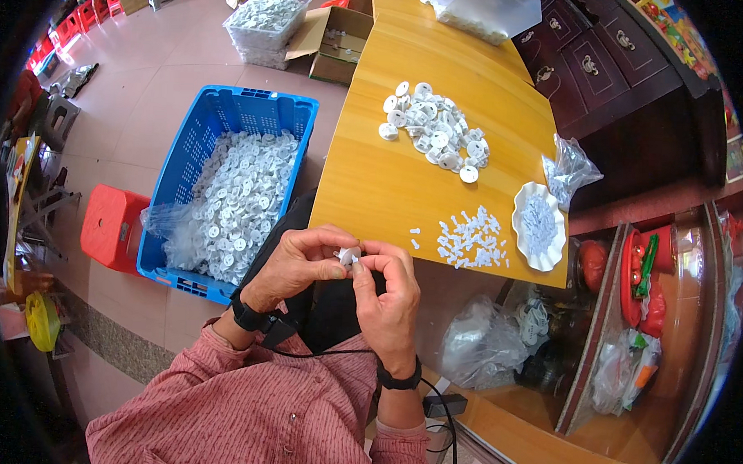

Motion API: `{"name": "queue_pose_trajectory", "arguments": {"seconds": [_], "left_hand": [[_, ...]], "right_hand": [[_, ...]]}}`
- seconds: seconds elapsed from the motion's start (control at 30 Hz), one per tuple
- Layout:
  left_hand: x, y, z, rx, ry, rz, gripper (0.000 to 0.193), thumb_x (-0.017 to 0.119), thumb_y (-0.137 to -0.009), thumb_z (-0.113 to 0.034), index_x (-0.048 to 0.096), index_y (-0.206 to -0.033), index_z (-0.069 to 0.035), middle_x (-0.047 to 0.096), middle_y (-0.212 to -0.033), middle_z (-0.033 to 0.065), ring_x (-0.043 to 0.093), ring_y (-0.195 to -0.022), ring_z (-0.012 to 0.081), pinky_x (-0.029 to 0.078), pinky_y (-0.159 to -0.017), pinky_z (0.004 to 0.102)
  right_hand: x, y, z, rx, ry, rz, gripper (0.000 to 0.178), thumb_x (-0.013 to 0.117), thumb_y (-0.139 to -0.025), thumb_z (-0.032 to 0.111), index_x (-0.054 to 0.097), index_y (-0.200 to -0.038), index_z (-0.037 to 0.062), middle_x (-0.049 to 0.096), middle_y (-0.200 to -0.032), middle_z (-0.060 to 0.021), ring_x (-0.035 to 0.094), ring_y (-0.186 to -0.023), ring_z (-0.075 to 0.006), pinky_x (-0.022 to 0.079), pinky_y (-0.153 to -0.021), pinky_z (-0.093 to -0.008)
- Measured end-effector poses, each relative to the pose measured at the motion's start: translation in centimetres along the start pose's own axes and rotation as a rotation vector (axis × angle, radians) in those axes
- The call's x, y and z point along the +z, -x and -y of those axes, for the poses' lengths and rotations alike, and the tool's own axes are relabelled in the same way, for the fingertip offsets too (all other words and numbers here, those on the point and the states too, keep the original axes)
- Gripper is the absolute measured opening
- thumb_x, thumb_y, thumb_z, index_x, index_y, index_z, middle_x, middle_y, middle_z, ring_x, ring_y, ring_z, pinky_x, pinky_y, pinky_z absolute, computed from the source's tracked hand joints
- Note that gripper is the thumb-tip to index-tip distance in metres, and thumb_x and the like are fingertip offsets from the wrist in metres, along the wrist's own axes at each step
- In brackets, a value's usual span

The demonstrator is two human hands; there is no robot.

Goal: The recorder is assembling small plastic and metal components at a table.

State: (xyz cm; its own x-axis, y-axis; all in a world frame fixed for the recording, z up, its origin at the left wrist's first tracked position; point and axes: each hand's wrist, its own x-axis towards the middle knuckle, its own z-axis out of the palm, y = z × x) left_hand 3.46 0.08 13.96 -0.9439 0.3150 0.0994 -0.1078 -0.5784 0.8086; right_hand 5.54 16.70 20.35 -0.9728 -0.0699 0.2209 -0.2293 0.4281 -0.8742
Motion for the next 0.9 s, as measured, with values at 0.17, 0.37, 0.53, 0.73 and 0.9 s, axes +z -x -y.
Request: {"name": "queue_pose_trajectory", "arguments": {"seconds": [0.17,0.37,0.53,0.73,0.9], "left_hand": [[0.1,0.0,0.0,-0.002,-0.004,-0.007,0.037,0.076,-0.084,0.003,0.068,-0.12,0.0,0.068,-0.114,0.0068,0.065,-0.099,0.0119,0.055,-0.086,0.0253],[-0.1,0.1,-0.3,-0.013,-0.024,0.005,0.037,0.076,-0.083,0.005,0.068,-0.119,0.001,0.066,-0.115,0.01,0.064,-0.105,0.0168,0.054,-0.089,0.0281],[-0.2,0.0,-0.7,0.006,-0.073,0.035,0.037,0.076,-0.082,0.005,0.069,-0.119,0.0,0.065,-0.115,0.0103,0.064,-0.103,0.0162,0.054,-0.088,0.0274],[-0.4,0.0,-1.1,-0.007,-0.151,0.067,0.037,0.079,-0.081,0.001,0.07,-0.117,0.0,0.065,-0.113,0.0091,0.064,-0.101,0.0158,0.053,-0.088,0.0271],[-0.3,0.1,-1.0,0.025,-0.177,0.078,0.035,0.077,-0.083,0.003,0.071,-0.117,-0.002,0.067,-0.11,0.0054,0.062,-0.098,0.0109,0.051,-0.085,0.0249]], "right_hand": [[0.2,-0.1,-0.1,-0.043,0.034,-0.014,0.008,0.067,-0.088,0.002,0.061,-0.091,-0.0008,0.065,-0.108,-0.0162,0.064,-0.098,-0.03,0.051,-0.086,-0.0374],[0.2,-0.3,-0.3,-0.109,0.109,-0.007,0.009,0.065,-0.088,0.001,0.057,-0.089,-0.0002,0.062,-0.11,-0.0177,0.062,-0.101,-0.033,0.049,-0.087,-0.0405],[0.2,-0.4,-0.3,-0.116,0.127,0.013,0.008,0.064,-0.088,0.0,0.056,-0.089,-0.0001,0.061,-0.112,-0.0189,0.061,-0.102,-0.0344,0.049,-0.088,-0.0414],[0.3,-0.5,-0.4,-0.143,0.148,0.029,0.008,0.063,-0.087,-0.001,0.055,-0.089,0.0001,0.061,-0.11,-0.0188,0.06,-0.101,-0.0348,0.049,-0.088,-0.0424],[0.5,-0.6,-0.4,-0.152,0.14,0.041,0.008,0.063,-0.087,-0.001,0.055,-0.088,0.0002,0.061,-0.108,-0.018,0.06,-0.099,-0.0343,0.05,-0.086,-0.0416]]}}
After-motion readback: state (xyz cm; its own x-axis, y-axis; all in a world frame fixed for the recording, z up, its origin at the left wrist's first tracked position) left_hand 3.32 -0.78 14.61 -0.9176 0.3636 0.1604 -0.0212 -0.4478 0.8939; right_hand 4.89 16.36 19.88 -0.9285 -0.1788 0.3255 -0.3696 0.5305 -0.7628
